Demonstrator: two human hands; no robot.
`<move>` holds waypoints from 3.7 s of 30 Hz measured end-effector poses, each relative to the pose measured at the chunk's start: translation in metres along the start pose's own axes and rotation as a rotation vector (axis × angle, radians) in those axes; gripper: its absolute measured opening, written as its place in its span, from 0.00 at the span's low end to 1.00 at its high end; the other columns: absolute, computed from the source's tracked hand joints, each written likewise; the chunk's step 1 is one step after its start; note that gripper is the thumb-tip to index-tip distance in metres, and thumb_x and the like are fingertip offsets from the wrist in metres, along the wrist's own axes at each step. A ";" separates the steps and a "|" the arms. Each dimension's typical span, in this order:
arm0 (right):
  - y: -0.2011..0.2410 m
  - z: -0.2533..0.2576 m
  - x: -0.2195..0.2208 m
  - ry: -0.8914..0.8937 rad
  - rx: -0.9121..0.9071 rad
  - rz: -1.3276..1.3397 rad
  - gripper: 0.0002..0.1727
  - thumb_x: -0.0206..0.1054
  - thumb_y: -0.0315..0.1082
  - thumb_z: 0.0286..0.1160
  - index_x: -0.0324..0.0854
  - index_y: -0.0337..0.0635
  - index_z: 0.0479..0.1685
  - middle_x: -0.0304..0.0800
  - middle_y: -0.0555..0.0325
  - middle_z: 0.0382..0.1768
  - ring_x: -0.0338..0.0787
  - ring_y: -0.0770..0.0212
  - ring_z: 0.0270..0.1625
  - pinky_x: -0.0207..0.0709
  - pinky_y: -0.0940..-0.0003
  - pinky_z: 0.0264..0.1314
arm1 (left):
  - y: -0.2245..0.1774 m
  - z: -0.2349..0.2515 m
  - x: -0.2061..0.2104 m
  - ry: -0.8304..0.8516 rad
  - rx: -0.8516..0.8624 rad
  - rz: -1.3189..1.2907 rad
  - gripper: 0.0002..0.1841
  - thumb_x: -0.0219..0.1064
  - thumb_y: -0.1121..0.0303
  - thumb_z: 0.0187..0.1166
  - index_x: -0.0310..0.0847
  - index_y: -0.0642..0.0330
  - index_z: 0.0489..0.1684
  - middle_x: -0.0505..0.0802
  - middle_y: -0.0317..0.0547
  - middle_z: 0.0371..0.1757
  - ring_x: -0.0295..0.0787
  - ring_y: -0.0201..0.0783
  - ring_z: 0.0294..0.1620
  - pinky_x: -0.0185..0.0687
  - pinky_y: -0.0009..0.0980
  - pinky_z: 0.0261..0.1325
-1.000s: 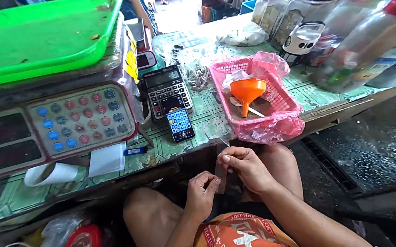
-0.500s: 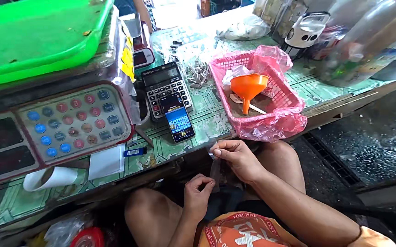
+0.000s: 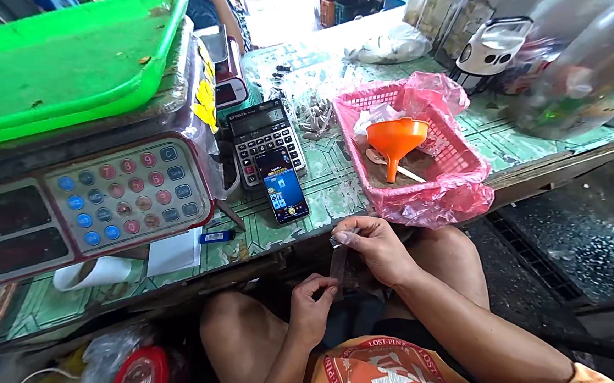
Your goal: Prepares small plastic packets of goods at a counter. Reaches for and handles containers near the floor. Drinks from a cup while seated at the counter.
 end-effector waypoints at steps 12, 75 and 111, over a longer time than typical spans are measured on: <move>-0.033 -0.066 -0.065 -0.088 0.069 -0.187 0.03 0.73 0.32 0.73 0.90 0.45 0.39 0.94 0.61 0.34 0.92 0.68 0.36 0.88 0.74 0.44 | -0.007 -0.015 -0.063 -0.139 -0.021 -0.621 0.07 0.77 0.66 0.73 0.96 0.57 0.40 0.97 0.53 0.46 0.96 0.43 0.48 0.92 0.39 0.56; -0.044 -0.042 -0.002 0.240 0.144 -0.327 0.08 0.71 0.35 0.78 0.90 0.42 0.35 0.89 0.65 0.34 0.86 0.75 0.37 0.80 0.79 0.41 | -0.058 0.026 -0.009 0.018 0.216 -0.035 0.10 0.69 0.69 0.80 0.87 0.64 0.28 0.88 0.38 0.29 0.83 0.26 0.30 0.81 0.22 0.35; -0.040 -0.039 0.012 0.326 0.132 -0.292 0.07 0.69 0.32 0.80 0.90 0.38 0.41 0.92 0.62 0.38 0.89 0.73 0.40 0.85 0.76 0.46 | -0.073 0.026 -0.023 0.009 0.268 -0.078 0.02 0.73 0.76 0.75 0.91 0.66 0.38 0.93 0.44 0.40 0.90 0.33 0.42 0.90 0.28 0.48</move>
Point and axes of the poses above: each hand's wrist, its own z-axis towards the middle knuckle, its own x-axis out of the palm, y = z × x, the point moved 8 cm from there along z, towards the middle knuckle
